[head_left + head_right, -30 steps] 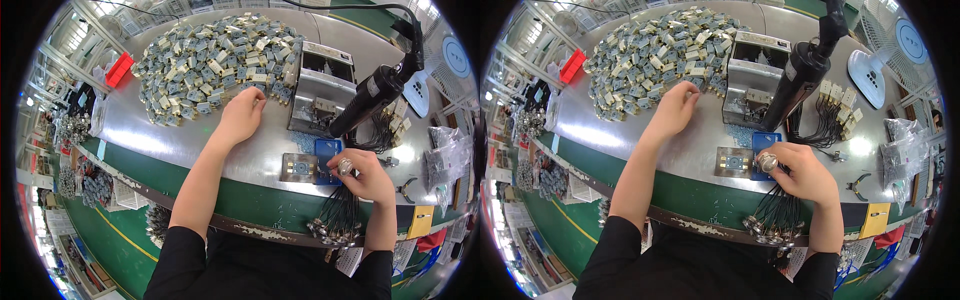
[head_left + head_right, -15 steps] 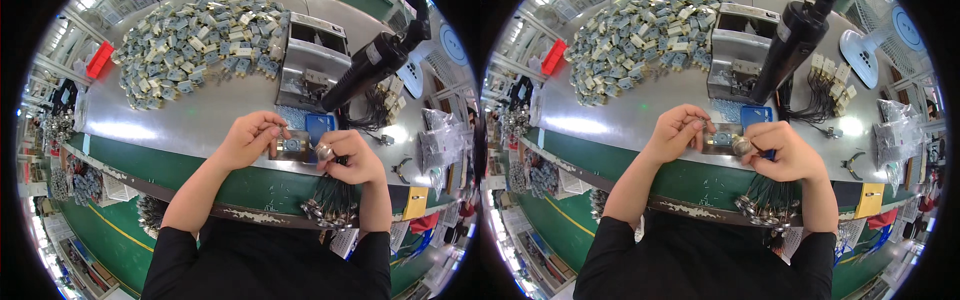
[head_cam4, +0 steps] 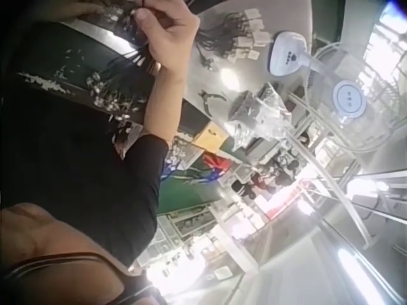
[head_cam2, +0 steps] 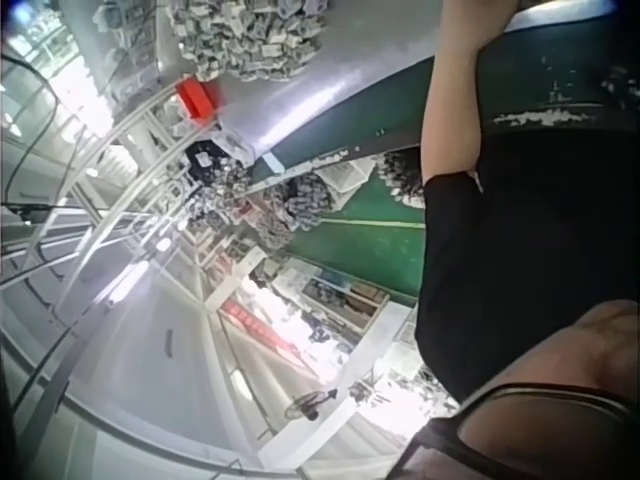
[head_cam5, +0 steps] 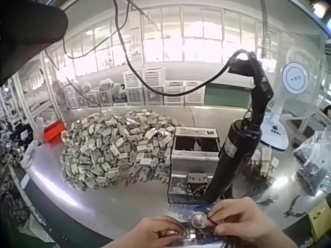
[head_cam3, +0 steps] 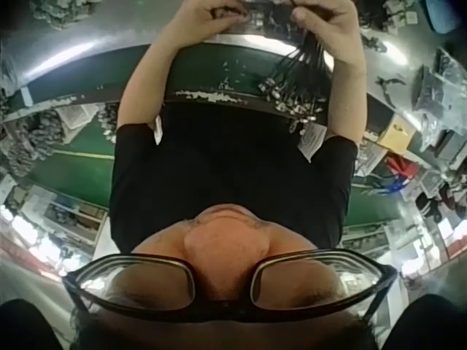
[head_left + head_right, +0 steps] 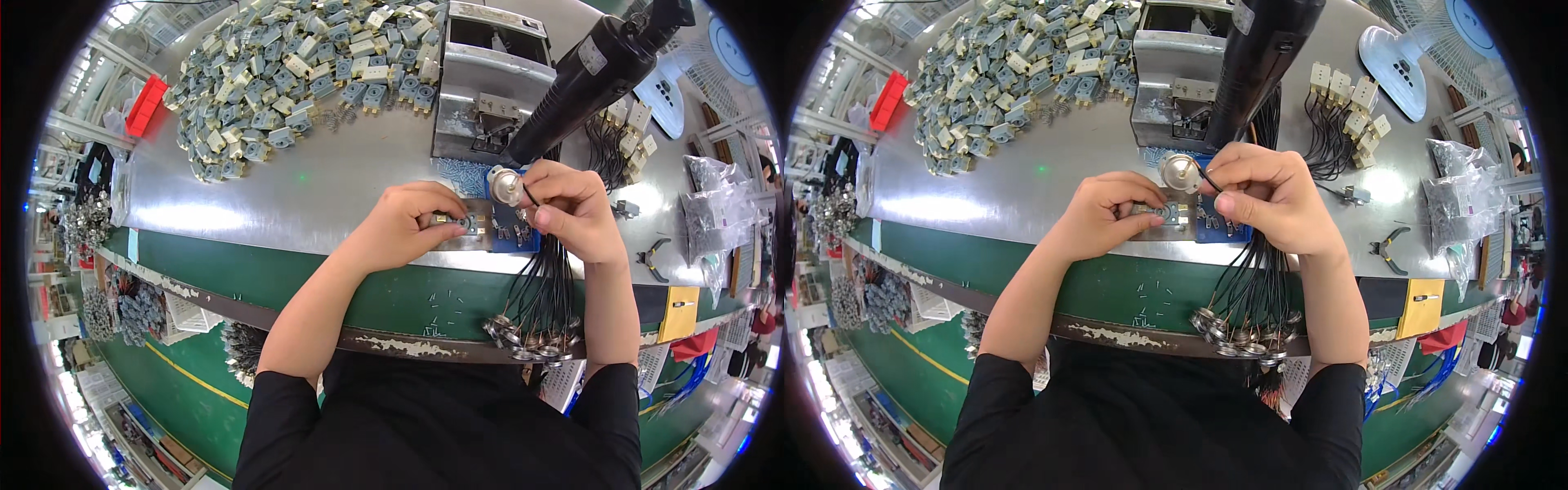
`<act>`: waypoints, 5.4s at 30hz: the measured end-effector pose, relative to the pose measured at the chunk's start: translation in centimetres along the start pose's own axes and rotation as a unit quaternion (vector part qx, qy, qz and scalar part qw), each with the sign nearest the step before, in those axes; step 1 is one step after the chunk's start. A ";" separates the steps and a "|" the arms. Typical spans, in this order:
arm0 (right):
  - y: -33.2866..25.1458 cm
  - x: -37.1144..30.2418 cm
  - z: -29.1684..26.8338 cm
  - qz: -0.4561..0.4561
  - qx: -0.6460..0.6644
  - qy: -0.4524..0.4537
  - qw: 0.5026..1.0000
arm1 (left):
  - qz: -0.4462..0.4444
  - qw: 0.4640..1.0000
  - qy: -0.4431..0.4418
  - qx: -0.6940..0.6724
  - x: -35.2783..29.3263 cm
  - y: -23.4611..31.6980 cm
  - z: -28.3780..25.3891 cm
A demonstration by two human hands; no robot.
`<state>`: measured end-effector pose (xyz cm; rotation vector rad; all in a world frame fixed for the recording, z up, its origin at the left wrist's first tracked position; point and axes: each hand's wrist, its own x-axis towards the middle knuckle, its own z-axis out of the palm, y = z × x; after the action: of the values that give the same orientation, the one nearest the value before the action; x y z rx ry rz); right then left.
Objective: Assembling wires and connectors to small electronic components using an electric screwdriver.
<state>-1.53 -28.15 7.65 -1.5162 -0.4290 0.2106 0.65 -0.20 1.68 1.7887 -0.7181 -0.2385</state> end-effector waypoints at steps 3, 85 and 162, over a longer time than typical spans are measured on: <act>-0.5 0.3 0.6 0.041 0.022 0.001 0.999 | 0.023 1.000 0.013 0.011 -0.2 -0.1 0.1; 2.2 1.2 0.7 -0.069 -0.348 -0.035 0.934 | 0.070 0.997 -0.014 -0.008 1.8 -0.9 0.9; -3.7 11.2 0.8 -0.220 -0.114 0.263 0.932 | 0.079 0.997 0.008 0.023 0.5 -1.3 0.9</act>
<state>7.85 -23.22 12.87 -1.5866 -0.3544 -0.6069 1.10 -0.98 0.27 1.7655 -0.8536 -0.1020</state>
